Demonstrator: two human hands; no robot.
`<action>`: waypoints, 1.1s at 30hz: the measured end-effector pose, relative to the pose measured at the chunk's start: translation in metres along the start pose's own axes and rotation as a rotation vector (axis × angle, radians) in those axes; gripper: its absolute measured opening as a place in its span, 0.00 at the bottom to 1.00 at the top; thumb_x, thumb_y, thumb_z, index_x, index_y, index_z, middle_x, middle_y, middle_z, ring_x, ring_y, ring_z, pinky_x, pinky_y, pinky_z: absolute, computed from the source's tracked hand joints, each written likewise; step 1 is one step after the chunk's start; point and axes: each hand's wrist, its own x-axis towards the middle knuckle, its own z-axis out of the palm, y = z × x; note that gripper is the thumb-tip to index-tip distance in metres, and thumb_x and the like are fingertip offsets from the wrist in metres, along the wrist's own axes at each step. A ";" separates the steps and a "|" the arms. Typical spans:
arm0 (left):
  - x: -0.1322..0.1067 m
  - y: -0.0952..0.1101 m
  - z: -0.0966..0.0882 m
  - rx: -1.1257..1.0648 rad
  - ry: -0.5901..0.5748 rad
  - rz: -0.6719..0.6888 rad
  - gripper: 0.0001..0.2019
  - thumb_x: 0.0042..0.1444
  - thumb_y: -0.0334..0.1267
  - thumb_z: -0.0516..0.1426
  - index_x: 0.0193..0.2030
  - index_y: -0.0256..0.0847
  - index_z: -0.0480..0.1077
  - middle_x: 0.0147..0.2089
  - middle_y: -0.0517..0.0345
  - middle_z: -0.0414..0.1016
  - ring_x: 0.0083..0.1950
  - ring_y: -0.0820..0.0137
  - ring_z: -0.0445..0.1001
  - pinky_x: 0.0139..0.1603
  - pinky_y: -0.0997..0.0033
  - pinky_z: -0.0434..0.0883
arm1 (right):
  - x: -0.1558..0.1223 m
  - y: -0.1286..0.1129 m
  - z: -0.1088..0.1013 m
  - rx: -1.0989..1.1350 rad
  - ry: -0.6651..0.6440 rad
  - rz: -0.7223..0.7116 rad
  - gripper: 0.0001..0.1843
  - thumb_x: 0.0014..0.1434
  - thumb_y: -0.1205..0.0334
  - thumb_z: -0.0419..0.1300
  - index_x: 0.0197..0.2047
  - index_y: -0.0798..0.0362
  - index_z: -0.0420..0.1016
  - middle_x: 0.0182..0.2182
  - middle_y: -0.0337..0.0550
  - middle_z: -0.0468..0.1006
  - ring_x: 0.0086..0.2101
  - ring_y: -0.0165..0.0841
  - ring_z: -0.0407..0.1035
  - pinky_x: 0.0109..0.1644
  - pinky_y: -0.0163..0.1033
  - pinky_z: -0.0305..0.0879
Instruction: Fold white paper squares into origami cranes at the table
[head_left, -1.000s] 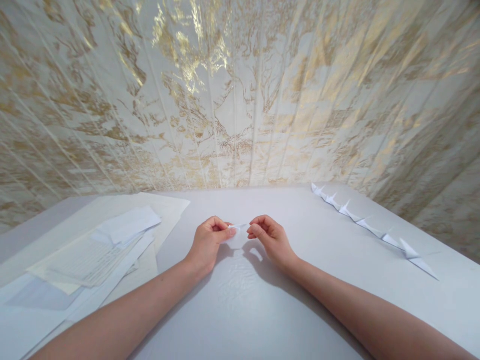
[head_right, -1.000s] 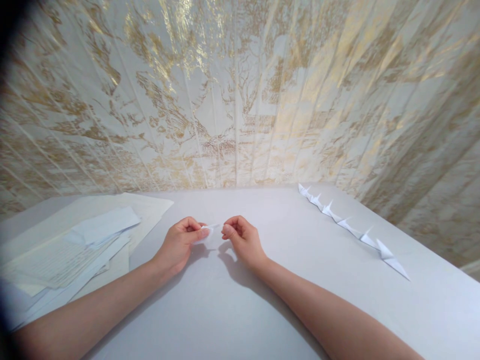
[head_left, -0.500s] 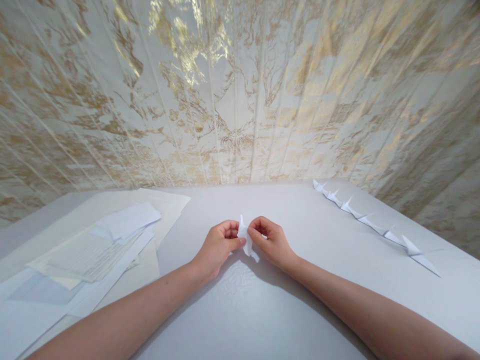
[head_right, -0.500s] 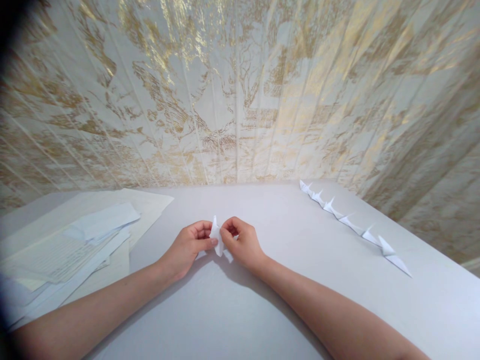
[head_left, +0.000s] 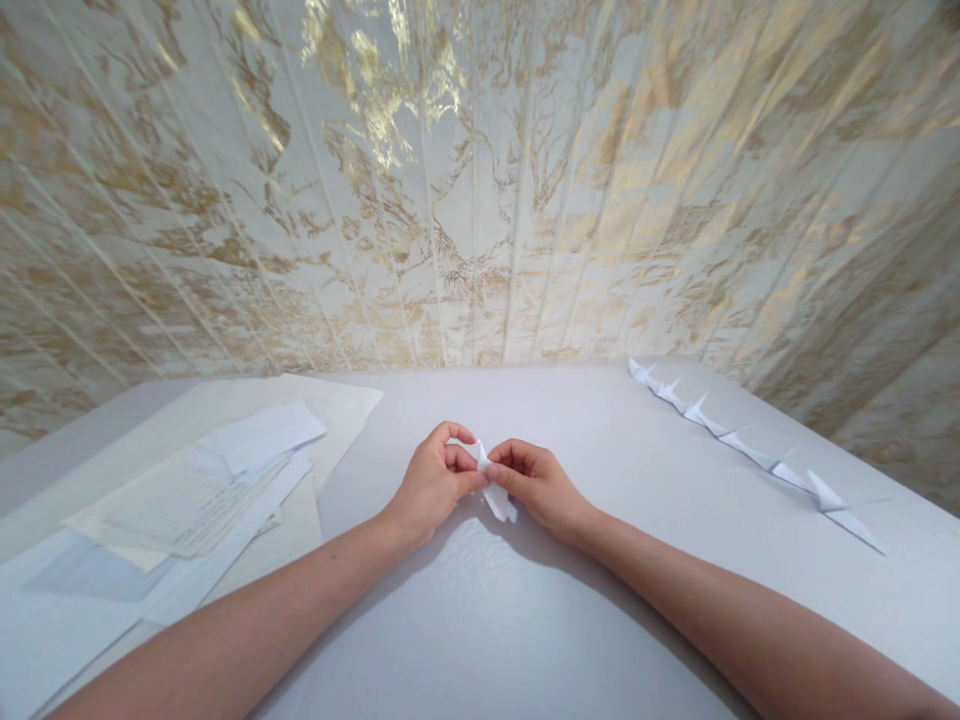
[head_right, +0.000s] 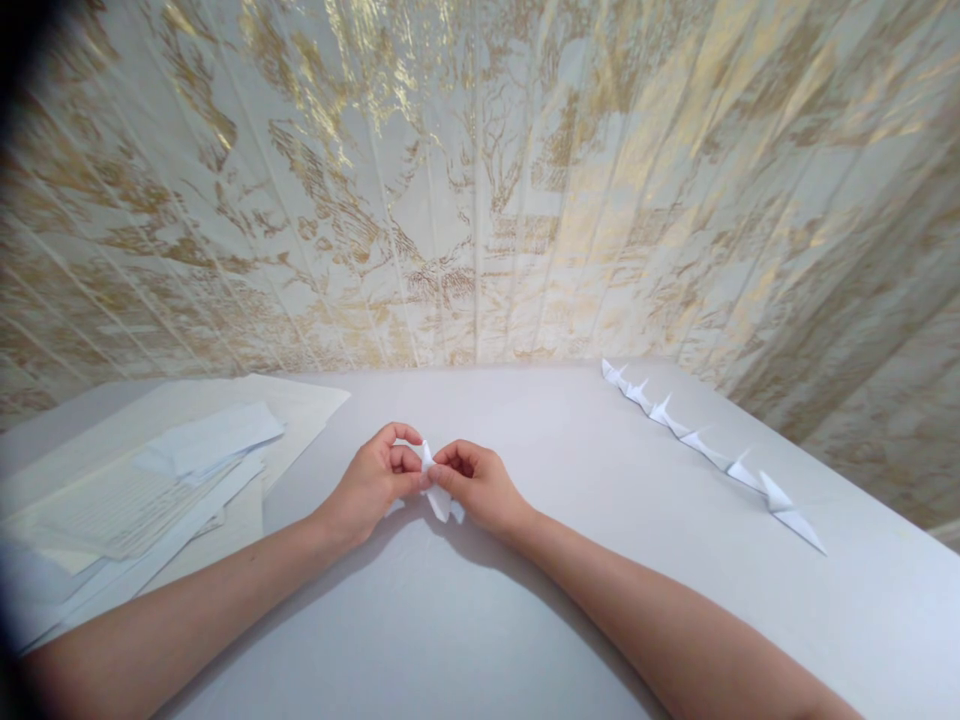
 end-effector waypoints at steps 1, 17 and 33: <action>0.000 0.000 0.000 0.002 -0.008 0.002 0.19 0.34 0.29 0.63 0.33 0.40 0.60 0.16 0.73 0.65 0.18 0.79 0.62 0.22 0.80 0.57 | 0.000 -0.001 0.001 0.034 0.004 0.019 0.12 0.47 0.55 0.61 0.27 0.56 0.67 0.19 0.33 0.66 0.20 0.23 0.56 0.24 0.32 0.51; 0.008 -0.007 -0.003 -0.069 -0.008 -0.122 0.09 0.35 0.33 0.63 0.23 0.34 0.67 0.18 0.65 0.66 0.21 0.79 0.61 0.25 0.78 0.57 | 0.003 0.005 0.001 -0.015 0.099 0.025 0.09 0.43 0.61 0.61 0.29 0.55 0.67 0.19 0.32 0.66 0.20 0.25 0.60 0.24 0.32 0.56; 0.003 -0.006 0.000 -0.056 -0.017 -0.081 0.11 0.39 0.39 0.61 0.21 0.36 0.64 0.19 0.66 0.61 0.22 0.79 0.58 0.24 0.77 0.54 | -0.002 0.005 0.005 -0.268 0.044 0.032 0.05 0.49 0.64 0.56 0.25 0.55 0.64 0.18 0.32 0.64 0.19 0.24 0.58 0.23 0.31 0.53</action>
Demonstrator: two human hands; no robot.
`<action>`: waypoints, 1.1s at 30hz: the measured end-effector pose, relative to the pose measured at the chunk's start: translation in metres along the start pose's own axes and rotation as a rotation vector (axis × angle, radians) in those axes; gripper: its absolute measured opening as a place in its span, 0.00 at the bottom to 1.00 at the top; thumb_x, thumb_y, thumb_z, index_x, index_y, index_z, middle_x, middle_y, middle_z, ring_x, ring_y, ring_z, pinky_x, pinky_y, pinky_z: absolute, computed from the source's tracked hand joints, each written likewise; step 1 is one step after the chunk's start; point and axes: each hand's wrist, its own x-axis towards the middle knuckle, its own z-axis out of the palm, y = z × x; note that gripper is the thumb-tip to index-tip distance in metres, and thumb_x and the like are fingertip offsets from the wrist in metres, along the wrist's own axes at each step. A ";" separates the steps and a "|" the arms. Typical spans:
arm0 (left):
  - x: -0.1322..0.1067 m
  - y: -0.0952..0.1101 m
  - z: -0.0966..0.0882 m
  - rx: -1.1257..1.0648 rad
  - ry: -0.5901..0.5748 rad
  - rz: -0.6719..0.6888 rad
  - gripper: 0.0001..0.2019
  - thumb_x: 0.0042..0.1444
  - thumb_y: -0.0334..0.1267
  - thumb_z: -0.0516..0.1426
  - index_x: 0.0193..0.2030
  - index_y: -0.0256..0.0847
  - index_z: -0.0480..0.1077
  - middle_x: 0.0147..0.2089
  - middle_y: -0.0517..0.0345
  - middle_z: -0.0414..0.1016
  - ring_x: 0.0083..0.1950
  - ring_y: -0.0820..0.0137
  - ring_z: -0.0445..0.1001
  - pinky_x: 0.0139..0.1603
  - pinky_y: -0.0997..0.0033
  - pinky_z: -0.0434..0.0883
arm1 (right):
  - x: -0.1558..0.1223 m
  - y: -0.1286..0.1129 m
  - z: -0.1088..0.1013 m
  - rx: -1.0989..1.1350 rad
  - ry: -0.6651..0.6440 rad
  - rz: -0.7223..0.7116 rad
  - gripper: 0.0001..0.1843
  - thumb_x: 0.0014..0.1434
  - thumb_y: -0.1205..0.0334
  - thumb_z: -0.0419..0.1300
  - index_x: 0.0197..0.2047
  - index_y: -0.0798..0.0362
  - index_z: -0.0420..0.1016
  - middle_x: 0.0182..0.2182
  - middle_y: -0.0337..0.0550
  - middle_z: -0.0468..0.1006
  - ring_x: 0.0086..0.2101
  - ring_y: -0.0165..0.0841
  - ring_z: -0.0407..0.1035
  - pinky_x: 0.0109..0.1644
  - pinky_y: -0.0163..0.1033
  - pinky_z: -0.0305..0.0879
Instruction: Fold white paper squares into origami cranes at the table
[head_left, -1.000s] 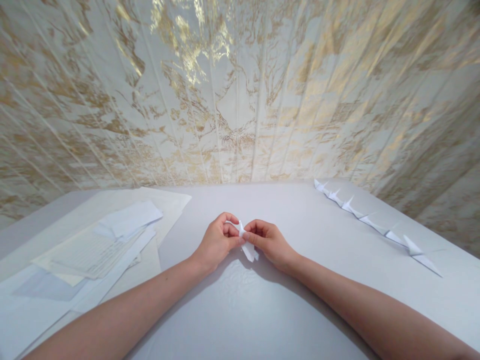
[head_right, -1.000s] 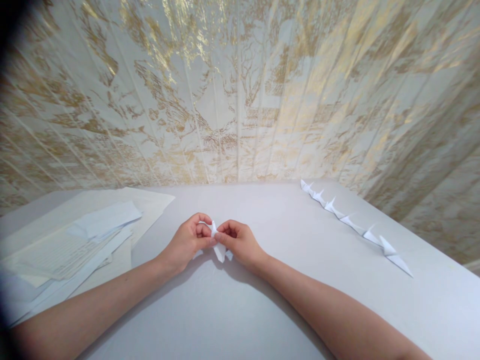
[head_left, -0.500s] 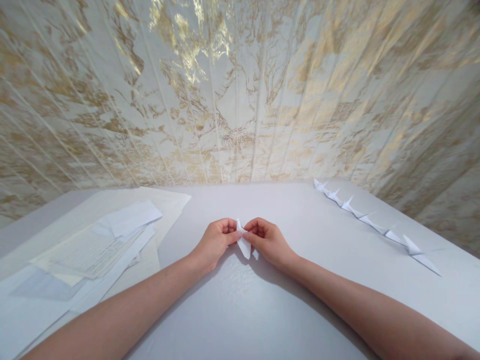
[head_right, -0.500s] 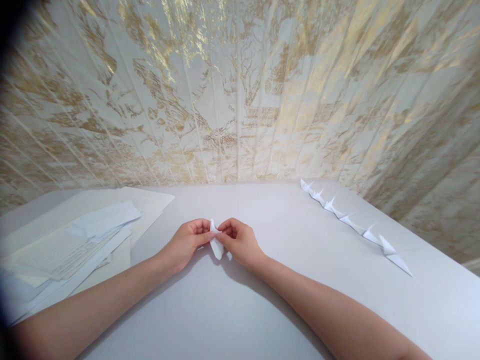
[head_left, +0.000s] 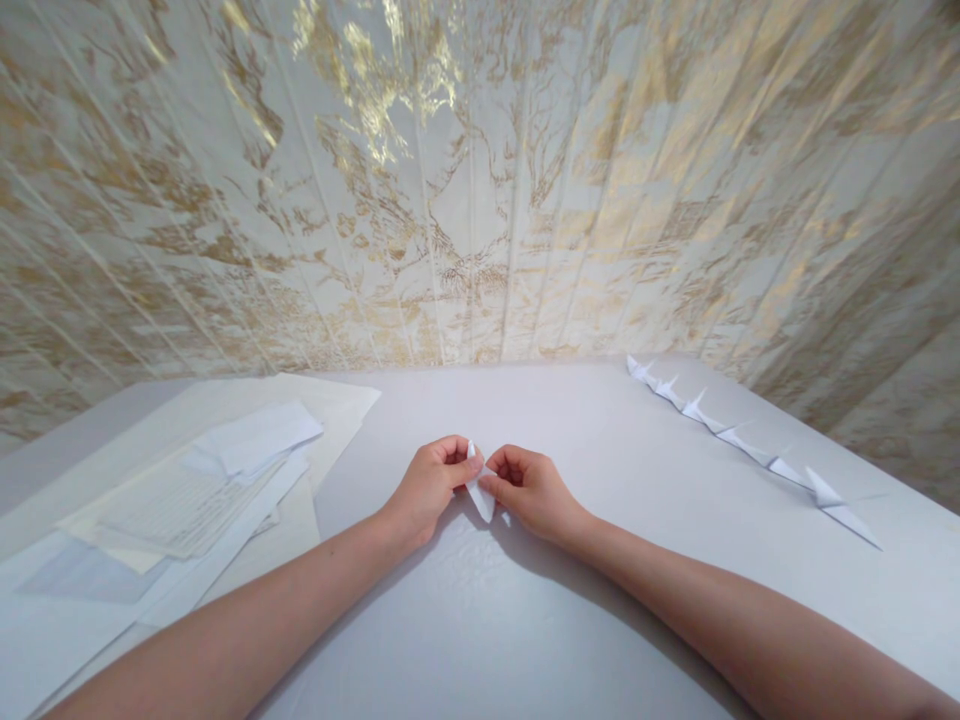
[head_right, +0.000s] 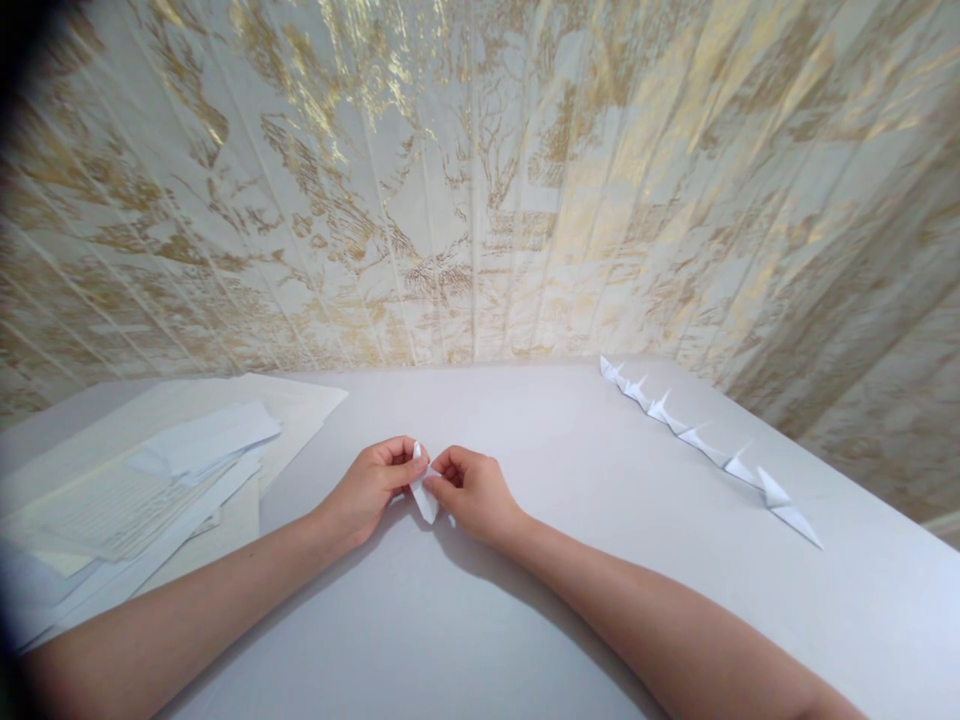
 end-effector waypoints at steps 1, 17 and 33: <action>0.000 0.000 0.000 0.003 0.016 0.004 0.11 0.39 0.39 0.61 0.21 0.36 0.64 0.19 0.66 0.62 0.22 0.79 0.58 0.25 0.77 0.55 | 0.000 0.001 0.000 -0.012 0.002 -0.008 0.05 0.49 0.64 0.55 0.25 0.55 0.64 0.18 0.32 0.64 0.19 0.24 0.57 0.23 0.31 0.53; -0.001 0.001 0.005 -0.017 0.101 0.036 0.11 0.41 0.41 0.58 0.19 0.38 0.62 0.17 0.66 0.60 0.19 0.77 0.56 0.21 0.77 0.54 | -0.002 -0.005 0.004 0.237 -0.063 0.089 0.06 0.47 0.64 0.57 0.23 0.54 0.62 0.17 0.32 0.66 0.19 0.24 0.62 0.23 0.31 0.57; 0.019 -0.009 -0.020 0.714 -0.045 0.267 0.09 0.41 0.27 0.56 0.31 0.42 0.68 0.24 0.65 0.70 0.27 0.72 0.67 0.33 0.73 0.62 | -0.001 -0.004 -0.011 -0.554 -0.097 -0.036 0.07 0.46 0.71 0.60 0.32 0.54 0.70 0.21 0.35 0.70 0.23 0.27 0.63 0.28 0.32 0.54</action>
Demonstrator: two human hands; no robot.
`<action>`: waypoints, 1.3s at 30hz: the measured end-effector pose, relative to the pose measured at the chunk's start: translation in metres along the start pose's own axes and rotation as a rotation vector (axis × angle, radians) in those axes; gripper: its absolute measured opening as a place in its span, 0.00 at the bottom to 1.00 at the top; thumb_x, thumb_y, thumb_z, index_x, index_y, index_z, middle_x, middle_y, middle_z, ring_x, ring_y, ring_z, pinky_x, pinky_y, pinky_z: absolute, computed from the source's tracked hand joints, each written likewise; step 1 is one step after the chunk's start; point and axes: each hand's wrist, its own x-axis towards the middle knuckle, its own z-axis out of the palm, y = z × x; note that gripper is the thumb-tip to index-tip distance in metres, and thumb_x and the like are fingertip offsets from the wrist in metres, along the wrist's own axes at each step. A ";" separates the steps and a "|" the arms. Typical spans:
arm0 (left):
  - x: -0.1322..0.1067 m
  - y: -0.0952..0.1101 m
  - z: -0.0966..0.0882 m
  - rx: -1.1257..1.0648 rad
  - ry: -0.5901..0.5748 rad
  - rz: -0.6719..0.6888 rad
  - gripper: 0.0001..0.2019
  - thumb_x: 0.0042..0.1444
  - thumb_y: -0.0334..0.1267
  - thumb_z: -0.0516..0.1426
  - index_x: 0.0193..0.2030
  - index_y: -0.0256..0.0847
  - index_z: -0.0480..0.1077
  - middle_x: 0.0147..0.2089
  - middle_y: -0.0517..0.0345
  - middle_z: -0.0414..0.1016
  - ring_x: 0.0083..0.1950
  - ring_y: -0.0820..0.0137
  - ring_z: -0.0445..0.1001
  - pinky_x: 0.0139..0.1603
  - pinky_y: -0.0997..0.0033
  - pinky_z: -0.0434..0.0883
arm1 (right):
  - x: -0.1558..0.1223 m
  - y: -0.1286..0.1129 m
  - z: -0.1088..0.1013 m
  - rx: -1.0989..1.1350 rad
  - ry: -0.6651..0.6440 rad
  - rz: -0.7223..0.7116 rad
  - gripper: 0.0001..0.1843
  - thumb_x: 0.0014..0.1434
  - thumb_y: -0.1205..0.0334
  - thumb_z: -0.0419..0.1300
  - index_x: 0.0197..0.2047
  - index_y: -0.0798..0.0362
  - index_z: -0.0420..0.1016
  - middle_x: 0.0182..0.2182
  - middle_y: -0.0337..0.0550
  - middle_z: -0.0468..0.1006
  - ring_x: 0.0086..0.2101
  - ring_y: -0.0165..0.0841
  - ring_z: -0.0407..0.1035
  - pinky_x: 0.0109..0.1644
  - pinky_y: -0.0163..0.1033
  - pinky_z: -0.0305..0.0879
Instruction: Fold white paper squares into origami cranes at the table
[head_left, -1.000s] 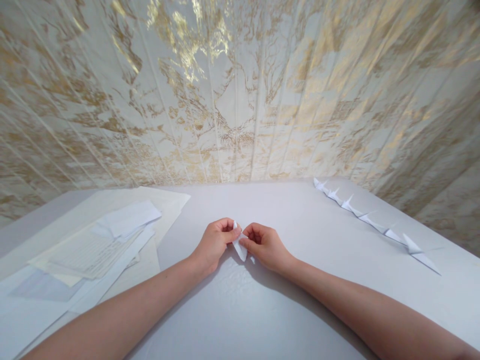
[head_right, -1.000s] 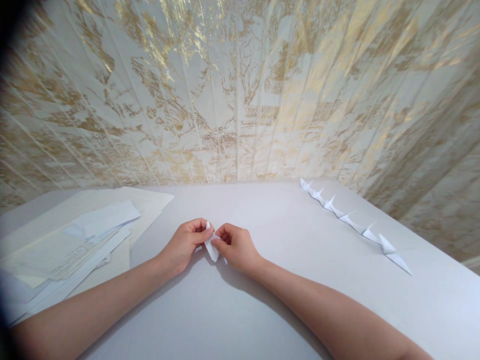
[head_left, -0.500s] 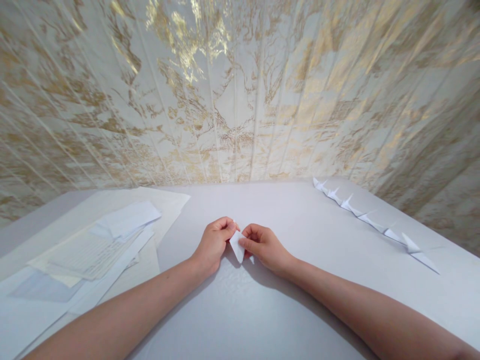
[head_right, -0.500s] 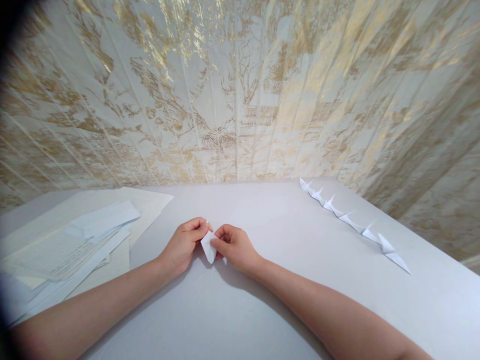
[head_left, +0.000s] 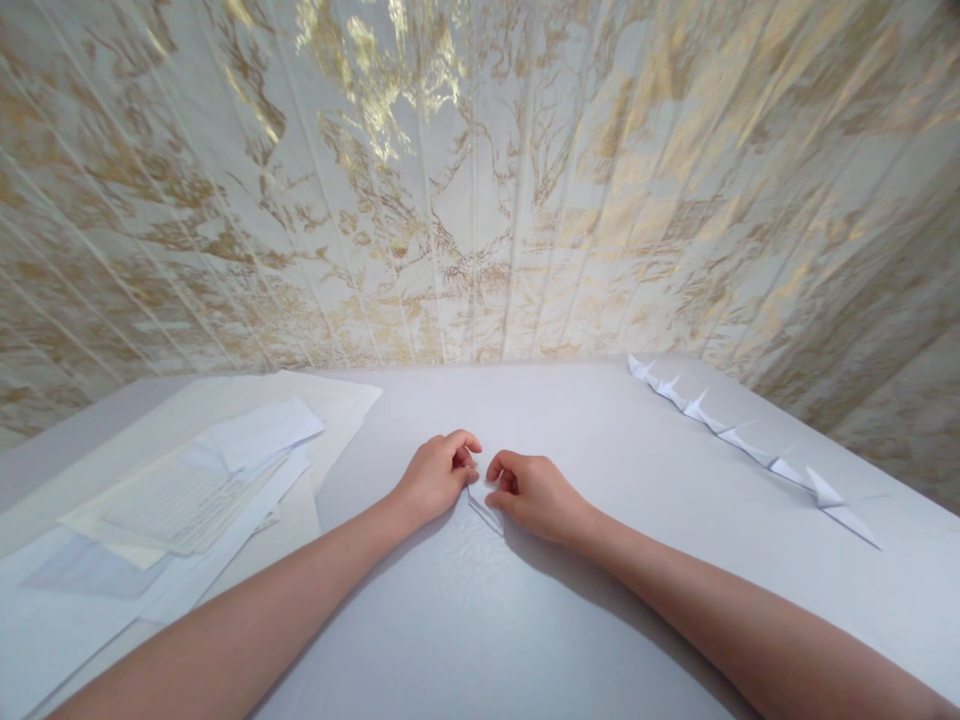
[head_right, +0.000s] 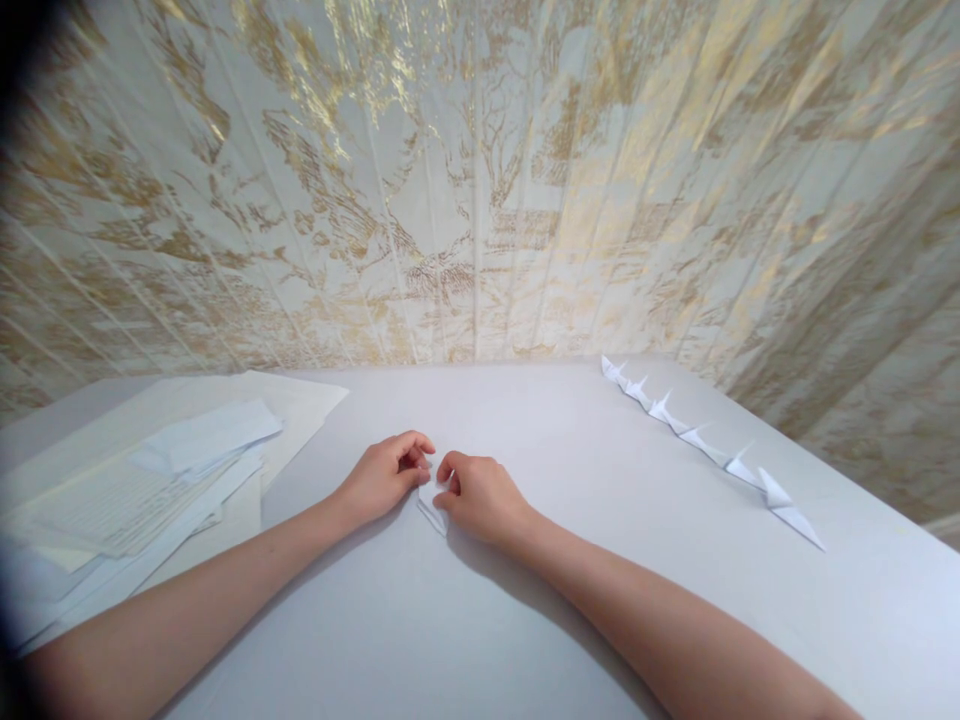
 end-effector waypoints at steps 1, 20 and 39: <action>0.001 0.000 -0.001 0.021 -0.006 0.014 0.09 0.40 0.26 0.56 0.30 0.42 0.69 0.24 0.65 0.70 0.28 0.72 0.68 0.33 0.73 0.62 | -0.001 0.000 0.000 -0.040 0.001 -0.036 0.09 0.47 0.71 0.59 0.34 0.54 0.71 0.23 0.36 0.71 0.24 0.27 0.63 0.29 0.32 0.55; -0.002 0.002 -0.003 0.322 -0.081 0.272 0.09 0.44 0.22 0.53 0.26 0.41 0.68 0.29 0.58 0.72 0.36 0.67 0.66 0.41 0.68 0.61 | 0.002 0.004 -0.027 -0.153 -0.380 -0.494 0.20 0.50 0.75 0.57 0.43 0.46 0.76 0.38 0.40 0.71 0.34 0.28 0.67 0.39 0.31 0.60; -0.015 0.008 -0.003 0.153 -0.098 0.082 0.08 0.42 0.27 0.54 0.30 0.42 0.68 0.33 0.59 0.74 0.37 0.67 0.70 0.40 0.70 0.63 | 0.007 0.001 -0.010 -0.119 -0.226 -0.290 0.08 0.48 0.70 0.62 0.33 0.52 0.74 0.27 0.37 0.75 0.28 0.29 0.67 0.33 0.31 0.58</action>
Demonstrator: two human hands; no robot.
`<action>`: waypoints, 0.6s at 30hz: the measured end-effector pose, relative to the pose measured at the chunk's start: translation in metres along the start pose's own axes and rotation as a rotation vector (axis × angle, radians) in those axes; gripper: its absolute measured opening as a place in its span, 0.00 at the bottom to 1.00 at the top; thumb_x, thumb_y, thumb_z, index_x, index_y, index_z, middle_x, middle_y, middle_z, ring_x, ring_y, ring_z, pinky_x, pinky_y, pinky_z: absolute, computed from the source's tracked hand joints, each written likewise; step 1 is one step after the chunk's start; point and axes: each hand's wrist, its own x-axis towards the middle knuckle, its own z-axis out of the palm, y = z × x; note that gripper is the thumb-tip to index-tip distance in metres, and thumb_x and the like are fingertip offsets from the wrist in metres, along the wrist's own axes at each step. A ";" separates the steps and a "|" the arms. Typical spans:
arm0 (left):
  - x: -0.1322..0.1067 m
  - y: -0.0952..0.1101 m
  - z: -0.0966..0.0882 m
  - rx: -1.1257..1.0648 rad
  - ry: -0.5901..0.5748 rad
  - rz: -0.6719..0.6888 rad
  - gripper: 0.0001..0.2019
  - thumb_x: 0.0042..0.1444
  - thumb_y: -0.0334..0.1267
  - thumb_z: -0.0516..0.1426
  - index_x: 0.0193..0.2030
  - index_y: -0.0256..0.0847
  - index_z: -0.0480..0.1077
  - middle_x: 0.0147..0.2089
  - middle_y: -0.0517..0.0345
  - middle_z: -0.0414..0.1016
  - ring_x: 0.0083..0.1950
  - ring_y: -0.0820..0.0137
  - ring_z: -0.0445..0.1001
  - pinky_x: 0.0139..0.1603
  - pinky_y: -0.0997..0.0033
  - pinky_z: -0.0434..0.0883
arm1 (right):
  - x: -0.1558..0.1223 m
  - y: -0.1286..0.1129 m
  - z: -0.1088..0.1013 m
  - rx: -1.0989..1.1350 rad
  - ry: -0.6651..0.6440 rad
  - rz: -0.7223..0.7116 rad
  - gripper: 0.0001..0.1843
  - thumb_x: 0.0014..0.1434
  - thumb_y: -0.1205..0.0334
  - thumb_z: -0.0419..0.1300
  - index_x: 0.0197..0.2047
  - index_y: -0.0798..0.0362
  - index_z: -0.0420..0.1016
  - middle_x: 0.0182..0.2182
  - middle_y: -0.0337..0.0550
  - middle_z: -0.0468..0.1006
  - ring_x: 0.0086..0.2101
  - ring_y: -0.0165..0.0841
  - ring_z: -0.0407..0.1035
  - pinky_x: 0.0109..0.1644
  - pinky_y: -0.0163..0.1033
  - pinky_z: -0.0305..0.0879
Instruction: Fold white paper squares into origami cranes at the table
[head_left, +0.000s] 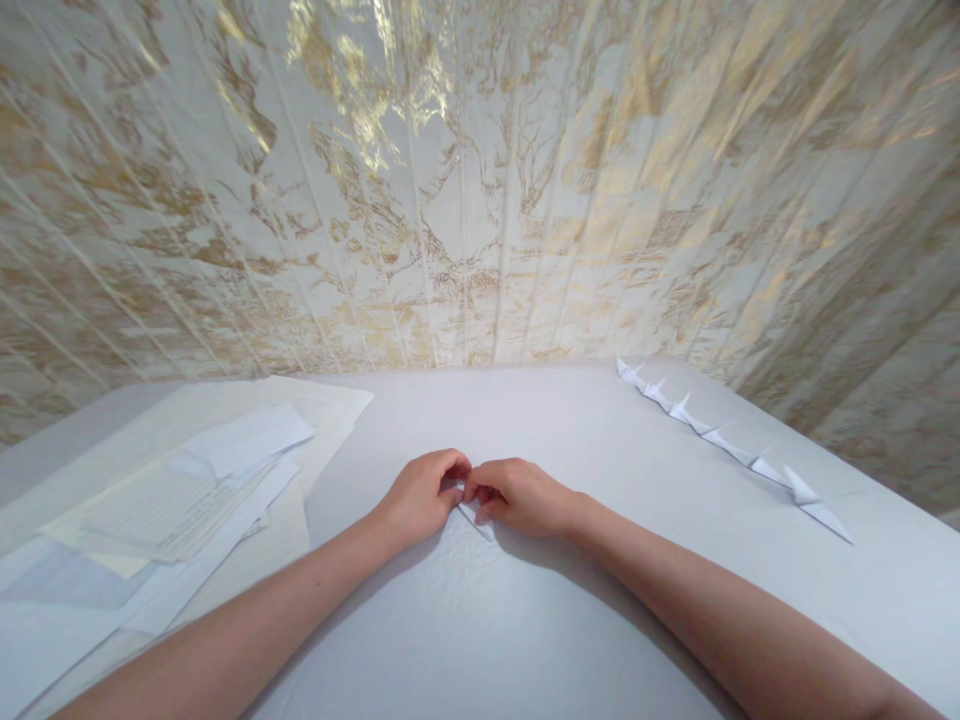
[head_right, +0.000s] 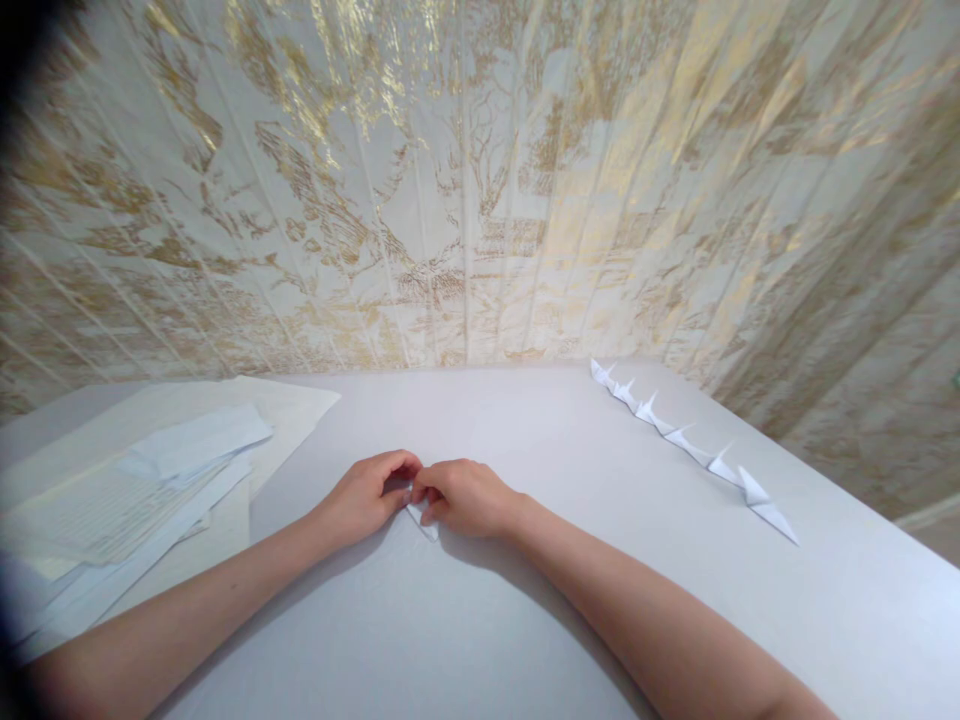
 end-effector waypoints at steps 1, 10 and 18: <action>-0.001 0.001 0.000 0.015 -0.007 0.004 0.09 0.42 0.26 0.54 0.31 0.42 0.68 0.33 0.59 0.74 0.37 0.67 0.70 0.41 0.70 0.63 | -0.001 0.000 -0.002 0.006 -0.020 0.000 0.08 0.47 0.70 0.63 0.34 0.52 0.74 0.27 0.37 0.74 0.28 0.29 0.66 0.32 0.31 0.58; -0.016 0.011 -0.010 0.262 -0.158 0.063 0.08 0.45 0.29 0.55 0.34 0.42 0.66 0.34 0.57 0.72 0.39 0.64 0.68 0.40 0.68 0.61 | -0.005 0.003 -0.013 0.105 -0.137 -0.059 0.21 0.39 0.65 0.68 0.39 0.55 0.72 0.30 0.38 0.70 0.31 0.29 0.64 0.35 0.32 0.60; -0.022 0.018 -0.002 0.425 -0.176 0.216 0.03 0.51 0.30 0.53 0.32 0.40 0.67 0.40 0.53 0.73 0.44 0.63 0.69 0.47 0.64 0.63 | -0.007 0.010 -0.016 0.102 -0.140 -0.125 0.22 0.39 0.65 0.68 0.39 0.58 0.71 0.32 0.40 0.69 0.30 0.29 0.62 0.35 0.32 0.61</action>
